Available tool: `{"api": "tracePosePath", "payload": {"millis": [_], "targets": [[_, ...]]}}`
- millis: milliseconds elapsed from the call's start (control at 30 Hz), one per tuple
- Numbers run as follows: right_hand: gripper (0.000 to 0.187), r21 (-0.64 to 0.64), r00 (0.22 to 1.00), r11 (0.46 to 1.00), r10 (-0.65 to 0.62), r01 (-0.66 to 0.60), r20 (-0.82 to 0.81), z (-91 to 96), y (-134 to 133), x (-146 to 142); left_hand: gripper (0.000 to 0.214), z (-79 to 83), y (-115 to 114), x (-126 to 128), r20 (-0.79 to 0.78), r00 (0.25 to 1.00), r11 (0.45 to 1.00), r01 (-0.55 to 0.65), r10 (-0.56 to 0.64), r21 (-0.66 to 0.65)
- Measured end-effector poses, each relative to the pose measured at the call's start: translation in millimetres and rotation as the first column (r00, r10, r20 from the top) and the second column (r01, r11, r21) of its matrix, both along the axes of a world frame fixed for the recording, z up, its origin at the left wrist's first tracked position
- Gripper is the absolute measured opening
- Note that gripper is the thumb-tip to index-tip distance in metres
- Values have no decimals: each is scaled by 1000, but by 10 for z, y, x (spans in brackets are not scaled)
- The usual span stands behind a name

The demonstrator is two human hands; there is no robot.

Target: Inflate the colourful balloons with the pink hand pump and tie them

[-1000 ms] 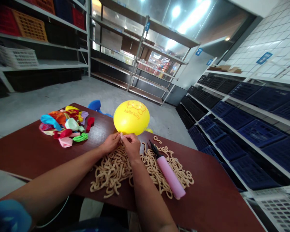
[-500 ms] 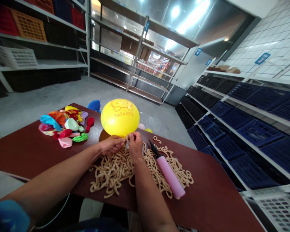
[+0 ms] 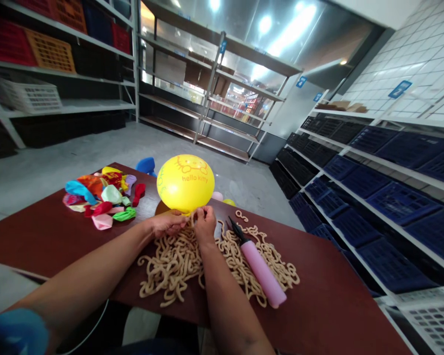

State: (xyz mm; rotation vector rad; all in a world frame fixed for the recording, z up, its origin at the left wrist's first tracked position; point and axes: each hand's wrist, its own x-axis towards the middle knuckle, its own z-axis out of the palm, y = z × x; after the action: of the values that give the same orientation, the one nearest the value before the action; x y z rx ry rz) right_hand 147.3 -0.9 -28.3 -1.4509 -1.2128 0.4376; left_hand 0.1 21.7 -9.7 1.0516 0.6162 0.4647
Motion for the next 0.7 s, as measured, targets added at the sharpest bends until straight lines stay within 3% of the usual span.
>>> {"api": "tracePosePath", "payload": {"millis": [67, 167, 233, 433, 600, 700], "targets": [[21, 10, 1000, 1000, -11, 11, 14, -59, 36, 10, 33, 0, 19, 0, -80, 987, 985, -128, 138, 117], [21, 32, 999, 999, 1, -3, 51, -158, 96, 36, 36, -18, 37, 11, -154, 909, 900, -336, 387, 278], [20, 38, 997, 999, 19, -22, 76, -207, 127, 49, 42, -54, 53, 28, -155, 864, 847, -408, 478, 341], [22, 92, 990, 995, 10, -23, 144, -175, 127, 52, 40, -131, 138, 124, -245, 734, 732, -467, 634, 495], [18, 202, 982, 979, -4, -35, 188, -120, 97, 37, 25, 54, 237, 223, -293, 635, 651, -452, 715, 610], [18, 229, 979, 972, 6, -54, 203, -136, 108, 35, 21, 169, 369, 336, -304, 586, 630, -498, 751, 596]]}}
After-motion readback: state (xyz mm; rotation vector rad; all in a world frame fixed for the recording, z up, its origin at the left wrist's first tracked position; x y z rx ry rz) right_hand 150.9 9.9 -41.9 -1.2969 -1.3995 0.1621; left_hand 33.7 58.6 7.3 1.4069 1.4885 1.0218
